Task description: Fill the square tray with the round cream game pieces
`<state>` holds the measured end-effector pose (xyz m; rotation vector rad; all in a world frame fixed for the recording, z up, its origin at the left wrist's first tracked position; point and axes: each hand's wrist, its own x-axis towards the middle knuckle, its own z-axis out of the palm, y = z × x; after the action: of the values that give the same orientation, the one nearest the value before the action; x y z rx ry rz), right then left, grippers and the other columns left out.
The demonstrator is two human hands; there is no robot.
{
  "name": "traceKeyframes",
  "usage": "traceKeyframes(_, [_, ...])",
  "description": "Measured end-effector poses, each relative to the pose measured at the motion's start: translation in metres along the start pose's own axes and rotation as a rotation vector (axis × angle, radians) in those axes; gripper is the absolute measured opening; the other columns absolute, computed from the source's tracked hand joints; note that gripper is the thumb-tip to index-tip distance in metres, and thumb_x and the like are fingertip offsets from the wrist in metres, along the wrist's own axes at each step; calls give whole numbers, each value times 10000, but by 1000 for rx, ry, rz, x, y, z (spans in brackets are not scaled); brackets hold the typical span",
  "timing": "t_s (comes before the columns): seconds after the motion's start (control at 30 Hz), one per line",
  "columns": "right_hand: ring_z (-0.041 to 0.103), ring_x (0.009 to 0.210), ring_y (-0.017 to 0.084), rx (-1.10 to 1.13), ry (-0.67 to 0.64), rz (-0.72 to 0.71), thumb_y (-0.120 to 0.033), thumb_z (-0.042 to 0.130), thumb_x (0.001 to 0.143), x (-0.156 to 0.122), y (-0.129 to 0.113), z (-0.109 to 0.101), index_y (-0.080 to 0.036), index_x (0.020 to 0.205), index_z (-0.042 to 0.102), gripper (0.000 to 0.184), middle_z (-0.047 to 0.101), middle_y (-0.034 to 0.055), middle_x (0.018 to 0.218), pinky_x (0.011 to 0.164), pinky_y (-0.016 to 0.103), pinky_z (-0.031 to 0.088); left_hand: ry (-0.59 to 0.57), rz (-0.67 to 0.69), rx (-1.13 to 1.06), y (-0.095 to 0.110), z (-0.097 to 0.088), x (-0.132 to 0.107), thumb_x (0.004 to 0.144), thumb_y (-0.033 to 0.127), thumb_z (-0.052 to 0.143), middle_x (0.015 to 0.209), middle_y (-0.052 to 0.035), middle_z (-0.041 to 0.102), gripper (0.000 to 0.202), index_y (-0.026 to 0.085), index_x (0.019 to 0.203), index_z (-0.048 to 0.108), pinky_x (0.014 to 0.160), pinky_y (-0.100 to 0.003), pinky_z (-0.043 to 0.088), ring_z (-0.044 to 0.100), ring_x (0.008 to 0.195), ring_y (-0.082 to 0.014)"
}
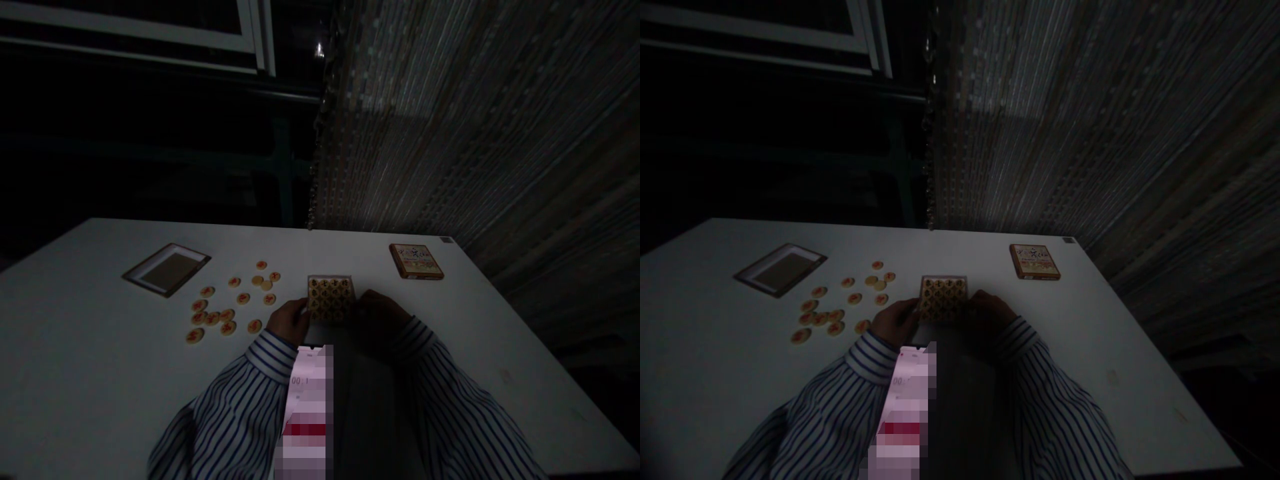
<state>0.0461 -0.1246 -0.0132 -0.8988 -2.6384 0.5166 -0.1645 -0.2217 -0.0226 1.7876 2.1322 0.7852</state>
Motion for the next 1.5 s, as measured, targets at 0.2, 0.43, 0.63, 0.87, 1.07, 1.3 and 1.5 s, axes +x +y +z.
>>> traceKeyframes(0.2, [503,613,101,-47,-18,-20,-334,496,719,1,-1,2,-201,785,624,196,525,44,765,565,233,410,-23,16,-8,1,-4,0,730,246,418,947,-64,612,335,147,1024,545,774,-275,436,555,885,-170])
traceKeyframes(0.43, [504,609,95,-22,-17,-17,-282,526,697,1,0,2,-206,804,624,164,532,43,783,561,224,412,-15,21,-13,0,-2,0,732,249,417,950,-48,612,328,171,1024,544,767,-278,440,556,884,-172])
traceKeyframes(0.63, [511,593,97,35,-12,43,-337,522,688,-5,1,-9,-190,932,583,291,547,41,773,534,225,424,17,-4,-32,1,0,0,722,247,438,951,-63,614,330,153,1016,555,769,-277,436,557,884,-176])
traceKeyframes(0.87, [554,705,154,-20,-38,181,-339,502,688,-16,-1,3,-153,1113,469,465,602,73,813,669,286,435,23,-29,-48,3,-1,-2,718,275,442,927,-53,626,333,169,1011,560,740,-287,446,578,828,-176])
traceKeyframes(1.07, [549,783,179,-33,11,239,-310,463,695,-18,-11,14,-66,1186,374,555,602,106,882,725,301,426,42,-47,-86,2,0,-4,708,294,452,913,-39,635,332,181,998,565,726,-283,453,584,816,-173])
traceKeyframes(1.3, [549,809,188,-21,2,267,-294,444,710,-15,-25,11,-86,1157,415,494,605,109,895,734,291,418,45,-24,-73,0,2,-4,708,279,446,910,-51,637,334,162,998,563,727,-282,454,580,838,-175])
traceKeyframes(1.5, [552,817,178,6,1,294,-328,416,743,-12,-33,7,-173,1121,455,411,601,71,922,705,267,420,38,-22,-64,-1,1,-4,709,274,447,922,-51,634,336,162,1004,562,744,-286,450,575,851,-175])
